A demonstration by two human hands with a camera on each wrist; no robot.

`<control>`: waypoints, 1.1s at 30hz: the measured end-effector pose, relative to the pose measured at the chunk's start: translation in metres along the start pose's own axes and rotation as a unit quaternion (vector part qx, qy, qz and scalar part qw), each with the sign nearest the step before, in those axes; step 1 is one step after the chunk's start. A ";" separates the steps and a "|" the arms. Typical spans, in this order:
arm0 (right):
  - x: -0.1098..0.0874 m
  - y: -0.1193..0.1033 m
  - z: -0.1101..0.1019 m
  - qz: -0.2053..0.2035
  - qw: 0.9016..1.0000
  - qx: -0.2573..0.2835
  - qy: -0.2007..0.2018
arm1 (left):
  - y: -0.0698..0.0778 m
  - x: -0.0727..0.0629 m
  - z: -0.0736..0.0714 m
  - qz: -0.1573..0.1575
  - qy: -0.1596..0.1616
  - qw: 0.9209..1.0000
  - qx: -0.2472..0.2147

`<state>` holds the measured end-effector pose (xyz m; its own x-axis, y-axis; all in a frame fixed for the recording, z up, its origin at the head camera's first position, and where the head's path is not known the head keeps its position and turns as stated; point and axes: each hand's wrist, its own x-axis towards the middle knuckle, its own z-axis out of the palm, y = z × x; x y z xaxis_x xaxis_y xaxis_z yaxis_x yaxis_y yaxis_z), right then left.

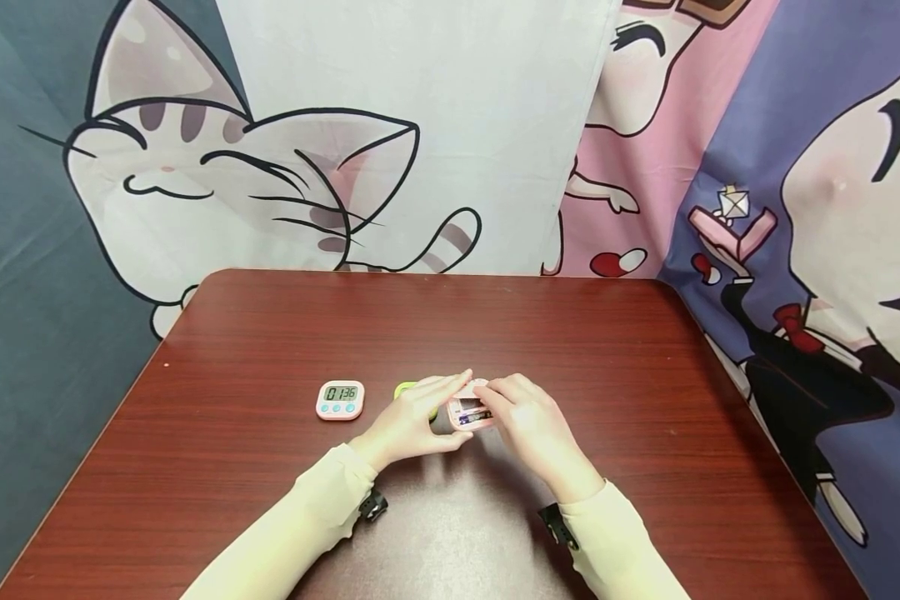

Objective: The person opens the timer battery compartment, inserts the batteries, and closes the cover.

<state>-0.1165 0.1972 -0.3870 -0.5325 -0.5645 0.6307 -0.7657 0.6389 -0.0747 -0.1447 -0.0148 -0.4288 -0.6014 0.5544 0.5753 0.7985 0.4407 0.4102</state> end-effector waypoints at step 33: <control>-0.011 -0.008 0.015 -0.072 0.978 -0.001 0.194 | -0.001 0.004 -0.003 0.014 0.035 0.999 -0.019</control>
<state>-0.1101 0.1906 -0.4054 -0.2409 -0.4085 0.8804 -0.8217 0.5686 0.0390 -0.1480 -0.0152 -0.4244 -0.5768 0.5152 0.6339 0.8161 0.3980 0.4190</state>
